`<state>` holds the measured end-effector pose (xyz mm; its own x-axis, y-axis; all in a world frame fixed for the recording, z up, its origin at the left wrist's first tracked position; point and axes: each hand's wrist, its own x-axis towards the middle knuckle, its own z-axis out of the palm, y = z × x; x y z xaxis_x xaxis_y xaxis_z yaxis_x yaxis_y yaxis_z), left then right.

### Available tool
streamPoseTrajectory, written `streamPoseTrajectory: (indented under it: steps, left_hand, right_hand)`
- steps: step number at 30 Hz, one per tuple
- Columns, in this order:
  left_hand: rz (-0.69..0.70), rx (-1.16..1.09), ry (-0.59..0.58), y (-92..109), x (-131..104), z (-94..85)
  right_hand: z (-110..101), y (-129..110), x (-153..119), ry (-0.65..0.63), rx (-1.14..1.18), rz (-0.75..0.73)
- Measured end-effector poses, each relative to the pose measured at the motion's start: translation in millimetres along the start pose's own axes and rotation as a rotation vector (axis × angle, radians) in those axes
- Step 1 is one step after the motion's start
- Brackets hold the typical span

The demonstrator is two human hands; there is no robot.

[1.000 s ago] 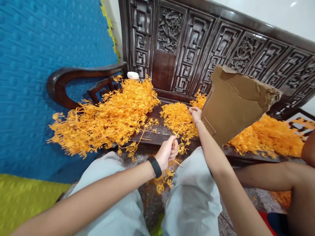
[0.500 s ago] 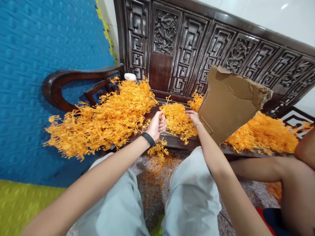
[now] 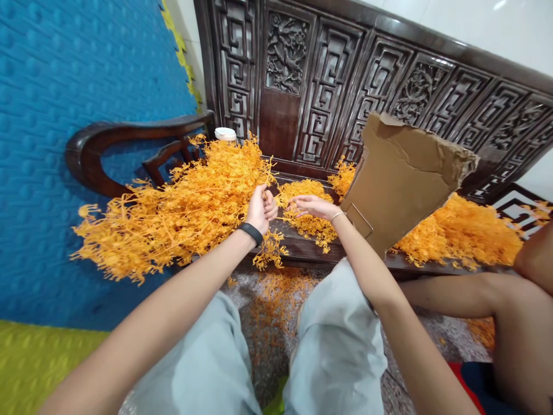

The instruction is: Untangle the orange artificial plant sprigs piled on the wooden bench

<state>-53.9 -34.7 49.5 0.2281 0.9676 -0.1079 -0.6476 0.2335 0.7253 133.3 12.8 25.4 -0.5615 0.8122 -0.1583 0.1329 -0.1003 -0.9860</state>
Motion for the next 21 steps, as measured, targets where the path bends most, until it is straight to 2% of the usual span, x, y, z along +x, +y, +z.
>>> streamPoseTrajectory:
  steps: [6, 13, 18, 21]
  left_hand:
    - [0.011, -0.002, 0.051, 5.4, 0.1, -4.6]
    - [0.002, 0.016, 0.091, 5.0, 0.9, -7.3]
    - [-0.011, 0.040, 0.052, -1.1, -0.3, -4.2]
    - [-0.033, 0.061, 0.039, -5.2, -1.5, -1.5]
  right_hand:
    - [-0.3, -0.1, 1.1, 0.050, -0.065, 0.009]
    - [-11.4, 4.2, 4.8, 0.301, -0.015, -0.041]
    - [-20.5, 10.0, 7.6, 0.492, 0.053, -0.047]
    - [-23.6, 12.3, 7.9, 0.542, 0.023, -0.080]
